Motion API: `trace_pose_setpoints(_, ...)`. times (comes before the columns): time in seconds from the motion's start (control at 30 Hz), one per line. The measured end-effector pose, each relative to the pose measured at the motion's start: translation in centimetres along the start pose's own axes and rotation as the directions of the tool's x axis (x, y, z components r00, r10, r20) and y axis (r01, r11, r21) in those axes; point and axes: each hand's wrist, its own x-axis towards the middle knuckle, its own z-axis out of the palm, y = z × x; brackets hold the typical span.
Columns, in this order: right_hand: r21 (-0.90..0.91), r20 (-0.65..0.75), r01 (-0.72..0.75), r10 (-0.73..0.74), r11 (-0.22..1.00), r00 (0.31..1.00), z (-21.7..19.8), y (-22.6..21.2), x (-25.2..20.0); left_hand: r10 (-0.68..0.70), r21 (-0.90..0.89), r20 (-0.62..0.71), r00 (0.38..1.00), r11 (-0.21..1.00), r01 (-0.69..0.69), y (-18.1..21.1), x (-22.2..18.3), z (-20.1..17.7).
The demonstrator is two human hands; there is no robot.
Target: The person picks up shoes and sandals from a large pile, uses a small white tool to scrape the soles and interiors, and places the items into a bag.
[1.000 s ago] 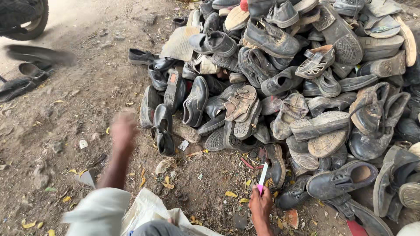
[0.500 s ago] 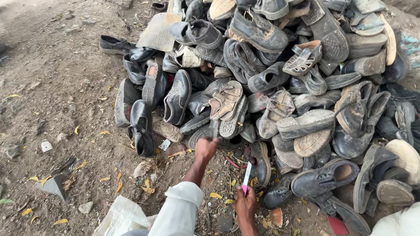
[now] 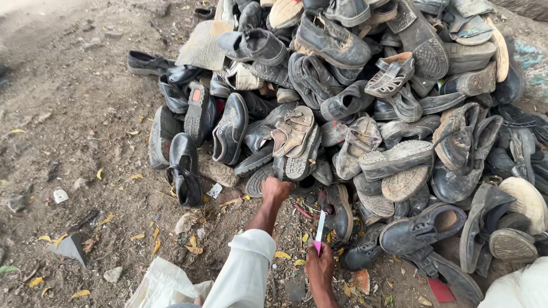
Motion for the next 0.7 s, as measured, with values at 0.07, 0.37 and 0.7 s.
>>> trace_pose_setpoints(0.07,-0.076,-0.025,-0.02,0.018,0.997,1.0,0.1,0.1,0.2,-0.099,0.031,-0.059,0.993,0.994,0.101,0.4,0.5,0.8)
trace_pose_setpoints(0.37,-0.095,-0.019,0.02,-0.022,0.995,1.0,0.0,-0.4,0.3,0.231,-0.425,0.307,0.923,0.901,-0.084,-2.4,-1.9,-0.1)
trace_pose_setpoints(0.7,-0.028,-0.001,0.122,-0.122,0.992,0.992,-0.5,1.4,1.4,0.201,0.882,0.352,0.914,0.256,-0.395,-8.7,-17.8,-10.6)
